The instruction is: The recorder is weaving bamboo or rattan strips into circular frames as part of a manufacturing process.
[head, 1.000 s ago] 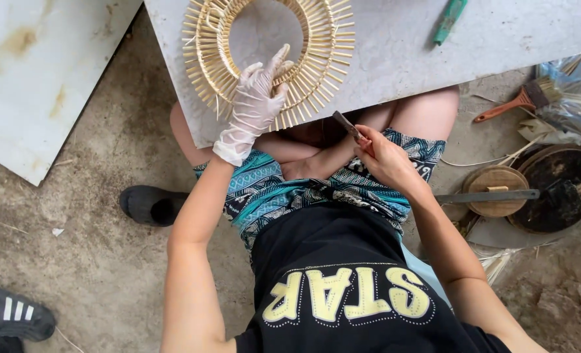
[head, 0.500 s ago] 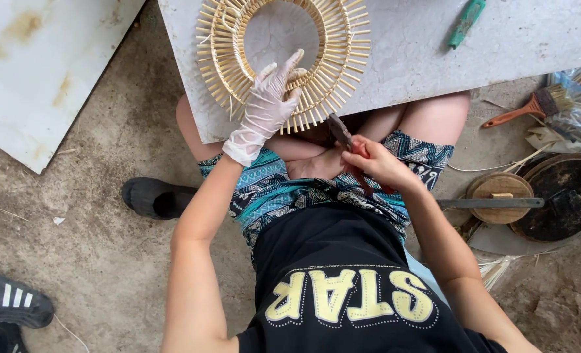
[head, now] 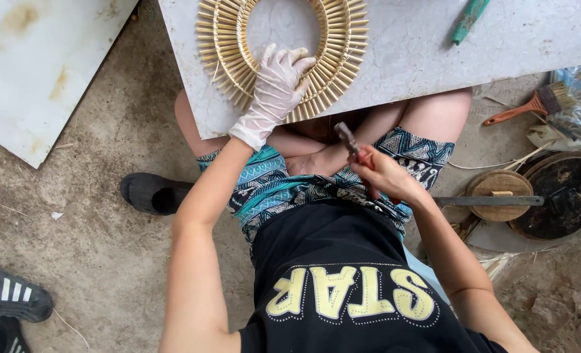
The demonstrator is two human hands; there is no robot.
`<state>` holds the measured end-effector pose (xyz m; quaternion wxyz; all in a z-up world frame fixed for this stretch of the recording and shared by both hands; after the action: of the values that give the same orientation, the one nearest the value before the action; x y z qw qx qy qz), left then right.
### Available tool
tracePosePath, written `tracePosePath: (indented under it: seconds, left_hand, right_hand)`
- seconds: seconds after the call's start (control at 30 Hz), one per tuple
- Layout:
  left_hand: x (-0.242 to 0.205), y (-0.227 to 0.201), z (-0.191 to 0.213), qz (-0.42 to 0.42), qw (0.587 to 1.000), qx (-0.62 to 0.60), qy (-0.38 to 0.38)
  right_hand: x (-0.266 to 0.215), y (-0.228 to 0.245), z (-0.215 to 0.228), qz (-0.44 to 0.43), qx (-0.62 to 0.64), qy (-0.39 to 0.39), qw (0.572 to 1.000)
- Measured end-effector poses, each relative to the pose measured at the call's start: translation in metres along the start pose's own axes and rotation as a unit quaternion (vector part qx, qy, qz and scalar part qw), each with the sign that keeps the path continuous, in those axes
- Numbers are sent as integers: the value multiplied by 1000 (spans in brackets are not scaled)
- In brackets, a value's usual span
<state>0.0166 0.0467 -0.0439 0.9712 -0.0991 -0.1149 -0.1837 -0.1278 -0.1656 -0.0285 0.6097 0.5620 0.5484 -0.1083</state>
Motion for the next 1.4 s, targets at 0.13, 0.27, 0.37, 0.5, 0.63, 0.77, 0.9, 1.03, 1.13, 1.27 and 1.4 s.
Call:
tracePosePath:
  seconds: [0.13, 0.27, 0.37, 0.5, 0.63, 0.77, 0.9, 1.03, 1.13, 1.27, 1.4]
  left_hand:
    - [-9, 0, 1, 8, 998, -53, -25]
    - [-9, 2, 26, 57, 989, -135, 33]
    - [-13, 6, 19, 66, 988, -134, 48]
    - [-15, 3, 26, 51, 990, -132, 29]
    - [-16, 1, 30, 42, 991, -125, 22]
    - [-17, -3, 33, 32, 993, -113, 26]
    - [-17, -4, 29, 21, 994, -98, 38]
    - [-18, -1, 20, 0, 999, -39, 37]
    - [-20, 7, 33, -12, 1000, 14, -2]
    - [-12, 15, 38, 30, 999, 1, 13]
    - [-4, -1, 11, 21, 999, -24, 21]
  right_hand:
    - [-10, 35, 29, 46, -174, -200, 963]
    - [-13, 55, 34, 115, -261, -251, 925]
    - [-13, 64, 29, 199, -287, -263, 899]
    - [-13, 61, 26, 194, -298, -266, 896]
    - [-12, 62, 22, 212, -312, -257, 890]
    - [3, 40, 31, 168, -283, -228, 916]
    - [37, -25, 22, 67, 77, -11, 995]
    - [30, -22, -24, -15, 322, 140, 936]
    - [14, -8, -37, -20, 198, 160, 967]
    - [0, -17, -13, -3, 85, 136, 987]
    - [4, -2, 13, 75, 58, 52, 994]
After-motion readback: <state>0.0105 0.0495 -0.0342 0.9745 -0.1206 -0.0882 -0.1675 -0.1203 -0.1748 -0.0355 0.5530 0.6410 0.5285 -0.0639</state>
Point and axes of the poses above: each hand's wrist, its own x-axis towards the middle knuckle, its own z-axis out of the back of the hand, y = z × x, the point moved 9 cm from there along x, towards the middle knuckle, and after that the axes turned 15 degrees about x, right-handed, at the moved point
